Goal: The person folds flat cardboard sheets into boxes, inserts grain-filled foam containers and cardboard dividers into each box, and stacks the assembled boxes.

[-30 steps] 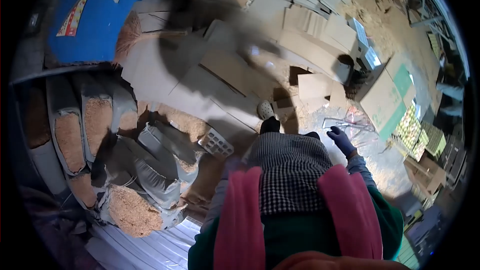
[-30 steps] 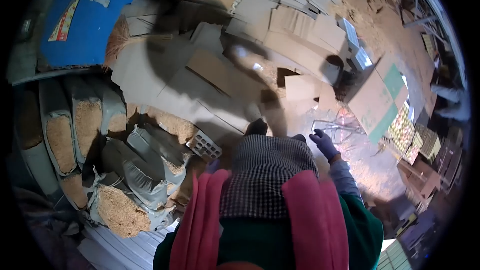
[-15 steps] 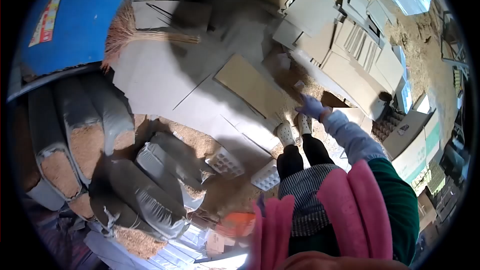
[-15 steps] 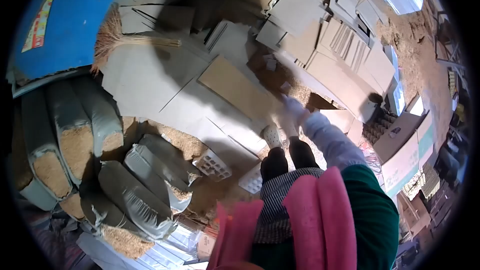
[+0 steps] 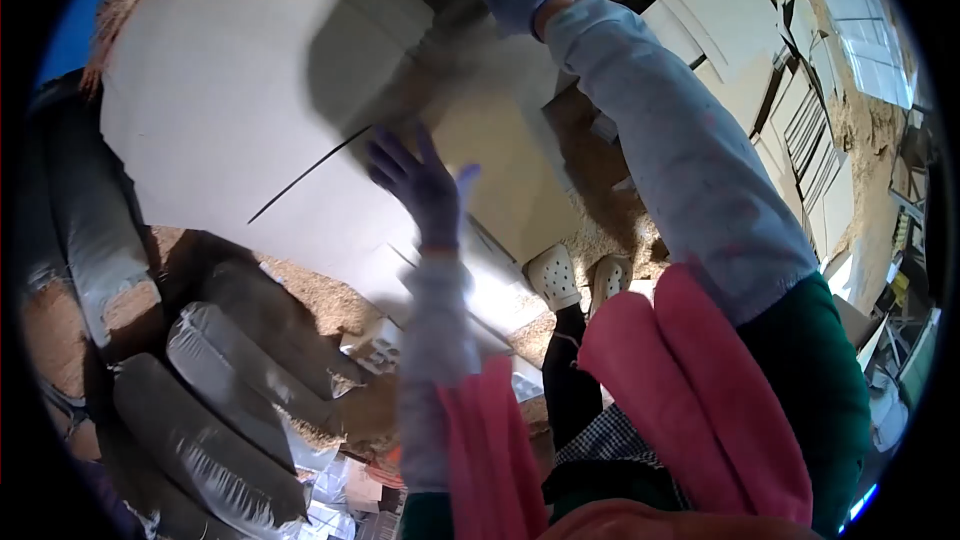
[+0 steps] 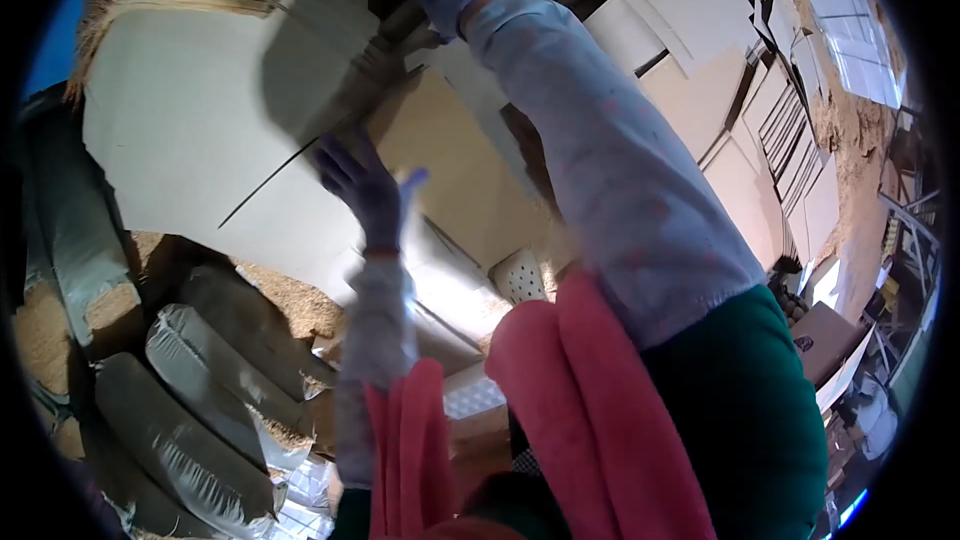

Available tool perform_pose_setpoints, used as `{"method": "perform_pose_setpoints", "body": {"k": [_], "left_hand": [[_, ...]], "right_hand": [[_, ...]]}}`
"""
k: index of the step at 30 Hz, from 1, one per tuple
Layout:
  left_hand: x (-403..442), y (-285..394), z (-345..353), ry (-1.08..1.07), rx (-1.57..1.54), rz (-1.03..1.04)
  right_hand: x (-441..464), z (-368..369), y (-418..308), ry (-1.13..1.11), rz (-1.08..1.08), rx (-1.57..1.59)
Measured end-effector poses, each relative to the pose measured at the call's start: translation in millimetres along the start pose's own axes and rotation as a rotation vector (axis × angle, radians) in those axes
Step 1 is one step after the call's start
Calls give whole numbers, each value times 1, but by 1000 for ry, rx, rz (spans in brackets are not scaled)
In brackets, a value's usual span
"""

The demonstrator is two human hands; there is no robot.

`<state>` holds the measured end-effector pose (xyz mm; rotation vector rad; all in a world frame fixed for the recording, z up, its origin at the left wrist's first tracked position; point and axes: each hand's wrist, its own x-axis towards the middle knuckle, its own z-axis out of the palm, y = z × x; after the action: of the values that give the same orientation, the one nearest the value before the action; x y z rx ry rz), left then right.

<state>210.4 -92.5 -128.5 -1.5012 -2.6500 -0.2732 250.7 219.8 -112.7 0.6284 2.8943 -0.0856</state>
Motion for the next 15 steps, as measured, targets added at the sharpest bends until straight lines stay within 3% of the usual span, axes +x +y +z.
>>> {"method": "perform_pose_setpoints", "body": {"k": [1, 4, 5, 8, 11, 15], "left_hand": [[27, -18, 16, 7, 99, 26], [67, -33, 25, -292, 264, -129], [70, -31, 27, -329, 284, -153], [75, -27, 29, -423, 303, -195], [79, -32, 41, -427, 317, -187], [69, -23, 41, -353, 290, -150]], "right_hand": [[0, -6, 1, -62, -18, 19], [-8, -26, -3, -248, -73, 88], [-3, 6, 1, -72, -200, 77], [-44, -5, -24, -70, 21, 287], [-118, 26, -24, 177, 255, 472], [-258, -17, -13, 143, 479, 605]]}}
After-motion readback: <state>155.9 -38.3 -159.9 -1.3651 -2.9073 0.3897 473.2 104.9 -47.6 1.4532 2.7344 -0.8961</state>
